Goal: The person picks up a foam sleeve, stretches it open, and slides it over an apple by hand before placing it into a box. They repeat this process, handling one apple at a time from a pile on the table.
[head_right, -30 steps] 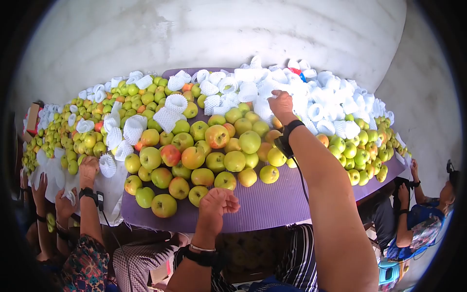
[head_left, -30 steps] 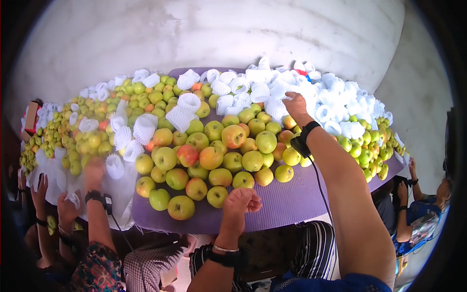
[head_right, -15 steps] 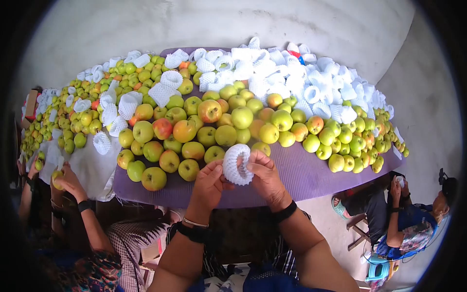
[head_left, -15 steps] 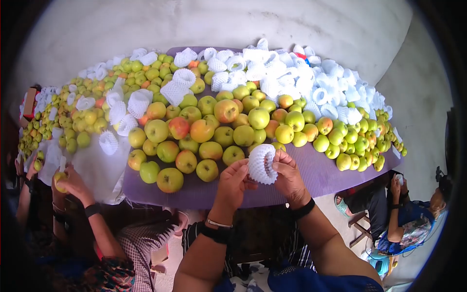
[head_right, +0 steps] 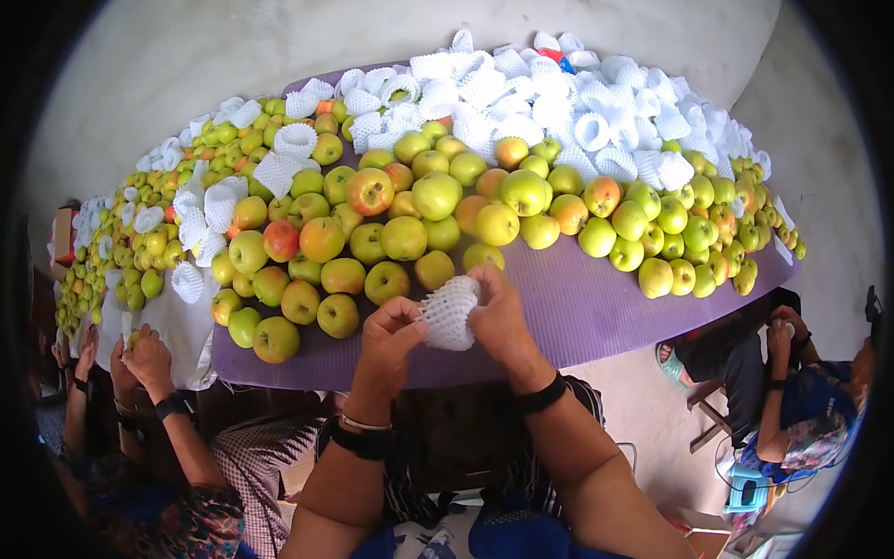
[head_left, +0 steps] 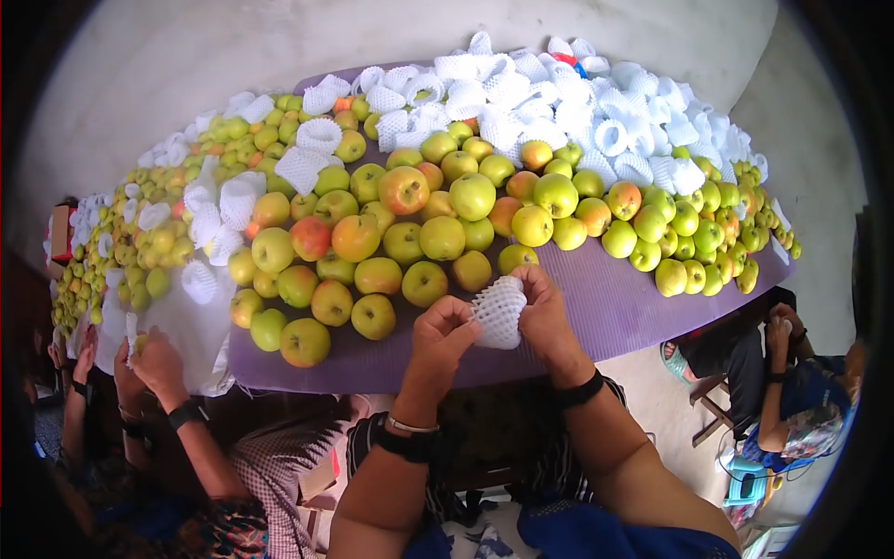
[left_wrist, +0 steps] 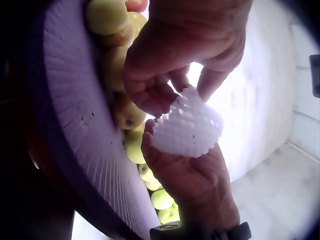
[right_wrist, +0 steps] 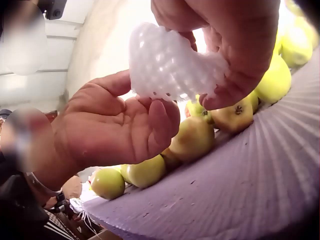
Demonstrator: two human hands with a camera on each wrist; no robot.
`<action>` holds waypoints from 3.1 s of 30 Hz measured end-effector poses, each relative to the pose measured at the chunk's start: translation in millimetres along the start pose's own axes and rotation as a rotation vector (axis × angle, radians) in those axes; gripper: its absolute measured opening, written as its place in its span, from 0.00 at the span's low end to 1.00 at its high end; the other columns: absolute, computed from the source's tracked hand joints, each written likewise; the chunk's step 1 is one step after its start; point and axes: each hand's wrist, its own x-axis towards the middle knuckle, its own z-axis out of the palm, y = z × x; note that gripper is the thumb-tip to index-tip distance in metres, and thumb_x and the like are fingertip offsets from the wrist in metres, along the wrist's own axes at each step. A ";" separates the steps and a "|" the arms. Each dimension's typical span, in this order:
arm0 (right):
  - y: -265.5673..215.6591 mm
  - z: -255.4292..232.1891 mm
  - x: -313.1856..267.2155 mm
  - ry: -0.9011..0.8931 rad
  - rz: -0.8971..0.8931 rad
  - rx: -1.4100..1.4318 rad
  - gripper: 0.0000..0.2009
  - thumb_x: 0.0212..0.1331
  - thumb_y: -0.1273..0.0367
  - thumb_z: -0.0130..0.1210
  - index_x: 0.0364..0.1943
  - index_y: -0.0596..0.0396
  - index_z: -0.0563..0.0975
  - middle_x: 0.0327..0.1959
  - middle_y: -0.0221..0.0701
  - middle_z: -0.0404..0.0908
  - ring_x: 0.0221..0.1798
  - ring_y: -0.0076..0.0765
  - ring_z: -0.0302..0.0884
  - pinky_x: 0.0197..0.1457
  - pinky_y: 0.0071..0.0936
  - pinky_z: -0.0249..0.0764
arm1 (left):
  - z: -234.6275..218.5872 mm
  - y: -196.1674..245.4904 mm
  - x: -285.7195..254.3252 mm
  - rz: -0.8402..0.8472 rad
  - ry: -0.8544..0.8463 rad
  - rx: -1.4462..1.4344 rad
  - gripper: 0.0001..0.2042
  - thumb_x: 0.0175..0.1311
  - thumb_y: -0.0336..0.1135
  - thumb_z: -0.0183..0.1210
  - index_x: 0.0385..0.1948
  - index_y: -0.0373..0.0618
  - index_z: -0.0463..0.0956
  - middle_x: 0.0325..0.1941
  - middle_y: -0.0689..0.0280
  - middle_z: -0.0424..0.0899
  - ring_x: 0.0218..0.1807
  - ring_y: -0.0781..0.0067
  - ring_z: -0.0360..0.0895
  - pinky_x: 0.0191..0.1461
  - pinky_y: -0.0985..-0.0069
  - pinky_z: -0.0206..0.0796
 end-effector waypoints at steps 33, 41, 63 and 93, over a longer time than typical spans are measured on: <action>-27.7 -18.2 -12.1 -0.166 -0.527 -0.232 0.15 0.40 0.89 0.45 0.22 0.53 0.75 0.33 0.30 0.71 0.38 0.31 0.70 0.43 0.21 0.65 | 7.7 -22.1 8.7 -0.246 -0.116 -0.171 0.10 0.63 0.34 0.50 0.34 0.36 0.76 0.33 0.66 0.80 0.33 0.79 0.76 0.36 0.82 0.67; -28.5 -22.3 -13.6 -0.001 -0.351 0.053 0.14 0.43 0.89 0.42 0.25 0.56 0.75 0.36 0.28 0.71 0.41 0.24 0.68 0.46 0.19 0.64 | 11.1 -10.6 8.6 0.083 0.238 0.011 0.10 0.63 0.33 0.50 0.32 0.35 0.76 0.30 0.68 0.80 0.30 0.82 0.74 0.37 0.84 0.65; -34.4 9.8 -30.2 0.056 -0.672 -0.446 0.11 0.43 0.80 0.60 0.31 0.56 0.72 0.33 0.33 0.72 0.30 0.23 0.70 0.35 0.19 0.69 | 16.0 -9.9 5.6 0.188 0.315 -0.041 0.10 0.61 0.32 0.53 0.27 0.32 0.77 0.27 0.70 0.78 0.29 0.87 0.69 0.32 0.87 0.60; -48.7 -0.8 -23.7 0.150 -0.625 -0.559 0.28 0.41 0.69 0.63 0.50 0.57 0.66 0.44 0.39 0.72 0.47 0.39 0.70 0.51 0.35 0.65 | 4.7 -5.5 2.3 0.398 0.399 0.488 0.06 0.51 0.25 0.60 0.29 0.35 0.75 0.27 0.66 0.78 0.31 0.78 0.73 0.37 0.80 0.65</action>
